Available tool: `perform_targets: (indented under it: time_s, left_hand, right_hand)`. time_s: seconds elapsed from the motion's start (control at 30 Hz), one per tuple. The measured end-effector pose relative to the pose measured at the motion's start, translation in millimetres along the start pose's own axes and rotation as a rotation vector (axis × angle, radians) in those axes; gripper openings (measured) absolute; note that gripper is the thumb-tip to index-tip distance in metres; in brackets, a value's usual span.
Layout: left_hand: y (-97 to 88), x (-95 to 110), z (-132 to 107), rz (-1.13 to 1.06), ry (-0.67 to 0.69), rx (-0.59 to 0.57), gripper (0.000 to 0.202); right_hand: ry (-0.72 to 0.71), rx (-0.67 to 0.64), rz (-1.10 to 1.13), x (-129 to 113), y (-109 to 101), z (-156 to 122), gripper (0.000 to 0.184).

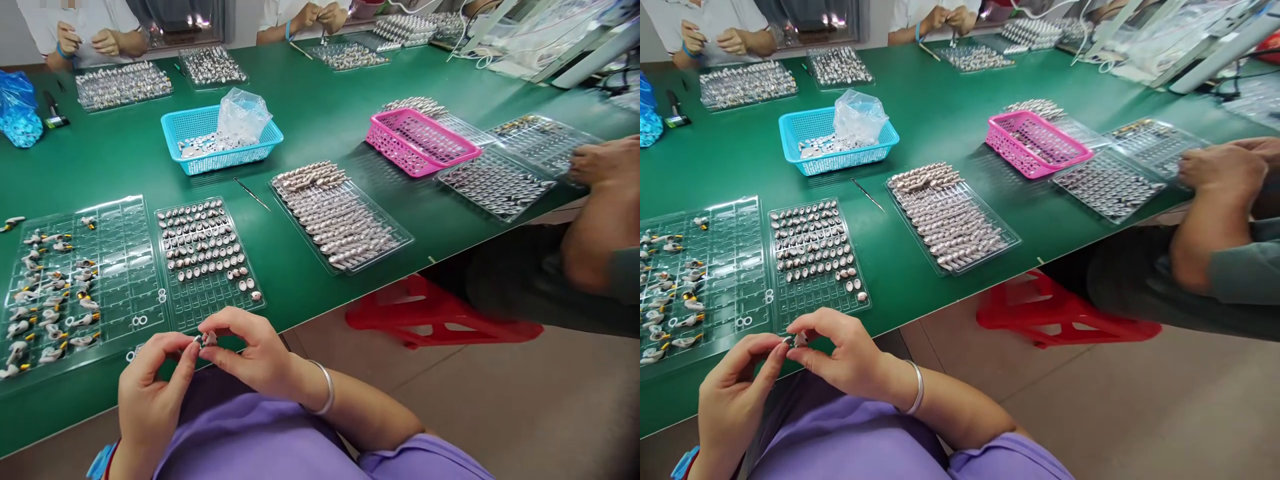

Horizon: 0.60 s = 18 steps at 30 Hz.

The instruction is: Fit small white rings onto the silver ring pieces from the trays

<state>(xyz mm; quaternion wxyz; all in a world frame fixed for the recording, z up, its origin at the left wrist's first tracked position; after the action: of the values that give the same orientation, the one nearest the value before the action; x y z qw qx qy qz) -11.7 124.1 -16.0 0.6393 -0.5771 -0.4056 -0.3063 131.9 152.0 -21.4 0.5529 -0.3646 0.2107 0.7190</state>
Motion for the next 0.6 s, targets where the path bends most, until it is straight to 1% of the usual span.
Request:
perform_targets:
  time_s: [0.1, 0.2, 0.27, 0.37, 0.6]
  left_hand:
    - [-2.4, 12.0, -4.6, 0.125, 0.134, 0.057, 0.008]
    - [-2.2, 23.2, -10.0, 0.207, 0.256, 0.108, 0.011]
    - [0.0, 27.9, -12.8, 0.239, 0.313, 0.118, 0.012]
    - [3.4, 31.1, -15.0, 0.261, 0.357, 0.106, 0.012]
    - [11.0, 41.1, -16.8, 0.399, 0.453, 0.068, 0.017]
  right_hand:
    - [-0.110, -0.010, -0.174, -8.9, -1.6, 0.8, 0.015]
    - [-0.246, -0.077, -0.337, -21.0, 4.7, 2.4, 0.015]
    - [-0.302, -0.116, -0.405, -26.2, 7.9, 3.7, 0.013]
    - [-0.311, -0.149, -0.432, -27.5, 8.1, 6.3, 0.008]
    - [-0.310, -0.226, -0.439, -28.2, 6.7, 10.0, 0.010]
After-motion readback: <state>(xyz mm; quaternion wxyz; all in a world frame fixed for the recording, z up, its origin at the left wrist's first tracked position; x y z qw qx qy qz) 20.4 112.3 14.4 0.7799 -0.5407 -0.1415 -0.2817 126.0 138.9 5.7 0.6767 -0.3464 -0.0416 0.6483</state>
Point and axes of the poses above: each hand's wrist, its own z-axis towards the middle knuckle, its own y-axis out of the palm, x = y × z, the point moved 10 cm from there along z, towards the middle knuckle, and after that the axes turned 15 degrees about -y, right-handed, at the moved point
